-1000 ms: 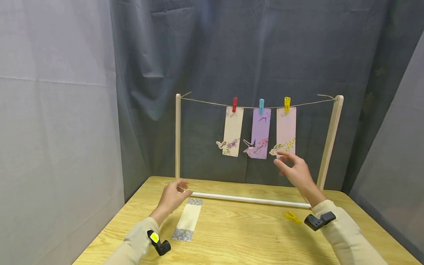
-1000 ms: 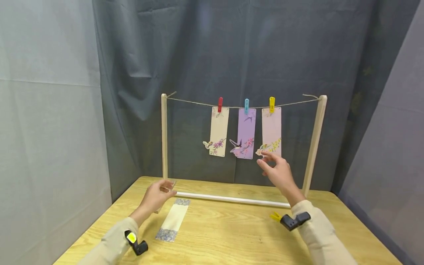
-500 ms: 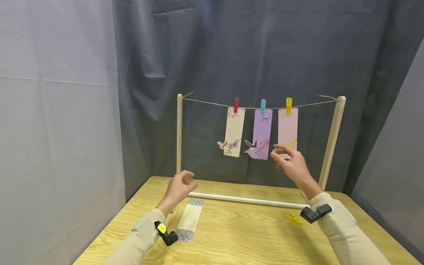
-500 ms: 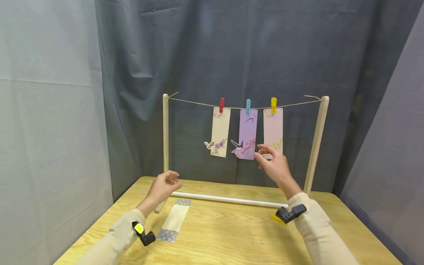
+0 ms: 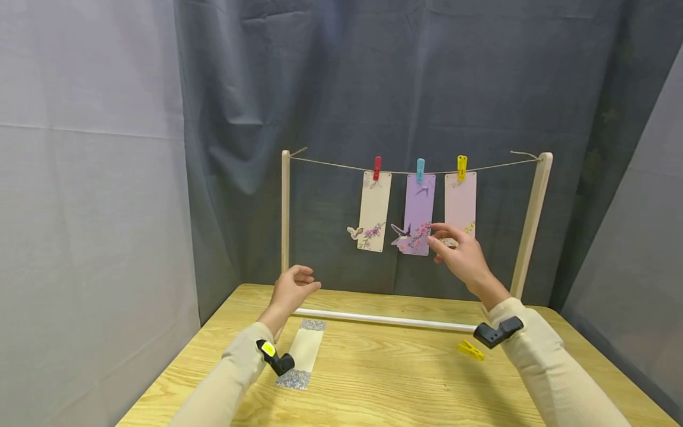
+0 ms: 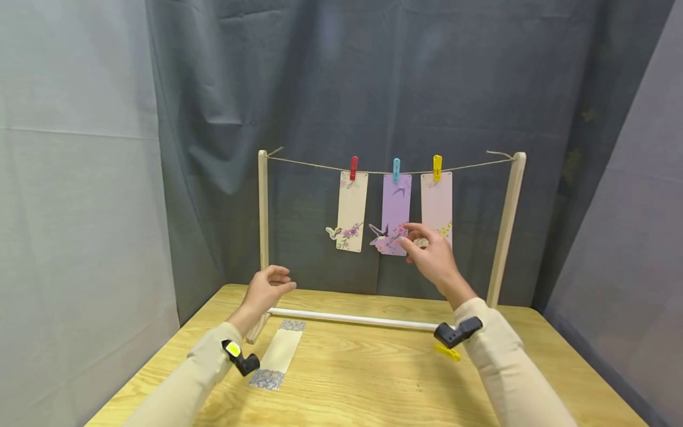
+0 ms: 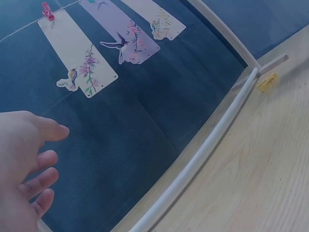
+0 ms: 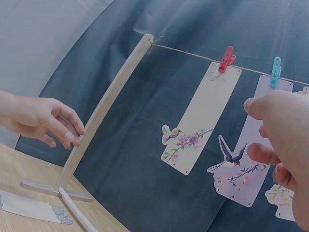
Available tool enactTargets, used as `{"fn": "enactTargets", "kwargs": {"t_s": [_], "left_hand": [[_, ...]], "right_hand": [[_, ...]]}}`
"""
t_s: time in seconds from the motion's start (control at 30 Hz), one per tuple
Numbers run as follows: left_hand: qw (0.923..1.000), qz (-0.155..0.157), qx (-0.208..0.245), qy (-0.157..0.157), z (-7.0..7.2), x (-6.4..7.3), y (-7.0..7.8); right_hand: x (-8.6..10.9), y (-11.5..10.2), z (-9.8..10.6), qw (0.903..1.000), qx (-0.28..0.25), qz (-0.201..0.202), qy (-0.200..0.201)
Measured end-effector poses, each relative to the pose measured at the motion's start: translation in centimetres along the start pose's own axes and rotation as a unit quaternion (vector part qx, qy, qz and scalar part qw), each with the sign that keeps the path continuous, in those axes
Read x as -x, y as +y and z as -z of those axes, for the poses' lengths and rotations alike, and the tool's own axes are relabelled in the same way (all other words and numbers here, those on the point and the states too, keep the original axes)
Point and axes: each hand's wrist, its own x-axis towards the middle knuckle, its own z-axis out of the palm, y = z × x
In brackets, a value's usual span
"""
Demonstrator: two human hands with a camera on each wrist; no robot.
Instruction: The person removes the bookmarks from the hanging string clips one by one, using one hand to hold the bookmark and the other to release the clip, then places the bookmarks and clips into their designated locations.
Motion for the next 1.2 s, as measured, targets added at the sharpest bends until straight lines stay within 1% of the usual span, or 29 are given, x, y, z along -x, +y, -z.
{"fn": "enactTargets", "kwargs": {"t_s": [0.17,0.4,0.53,0.67,0.83,0.9,1.0,1.1,1.2], "left_hand": [[0.9998,0.010,0.013,-0.008,-0.3,-0.8,0.3],[0.9991,0.010,0.039,-0.014,-0.9,-2.1,1.1],[0.9984,0.016,0.053,-0.016,-1.6,-2.7,1.3],[0.9975,0.030,0.063,-0.012,-2.4,-3.3,1.4],[0.9966,0.034,0.074,-0.008,-3.4,-4.0,1.6],[0.9964,0.032,0.079,-0.003,-3.9,-4.2,1.7],[0.9955,0.037,0.087,0.000,-4.6,-4.6,1.8],[0.9947,0.044,0.093,-0.001,-5.2,-4.9,2.0],[0.9935,0.049,0.103,0.004,-5.6,-5.1,2.3]], "right_hand": [[-0.7,-0.6,0.3,1.0000,-0.009,0.000,0.005],[-1.8,-1.1,0.9,0.9996,-0.028,-0.002,0.005],[-2.3,-1.3,0.9,0.9993,-0.035,-0.006,0.005],[-2.7,-1.5,0.8,0.9991,-0.041,-0.006,0.002],[-3.3,-1.8,0.6,0.9986,-0.053,0.000,0.004],[-3.5,-2.1,0.5,0.9985,-0.054,-0.001,0.001],[-3.9,-2.6,0.5,0.9987,-0.051,-0.001,-0.002],[-4.3,-3.2,0.6,0.9990,-0.044,0.004,0.002],[-4.9,-3.7,0.6,0.9986,-0.052,0.009,0.009]]}}
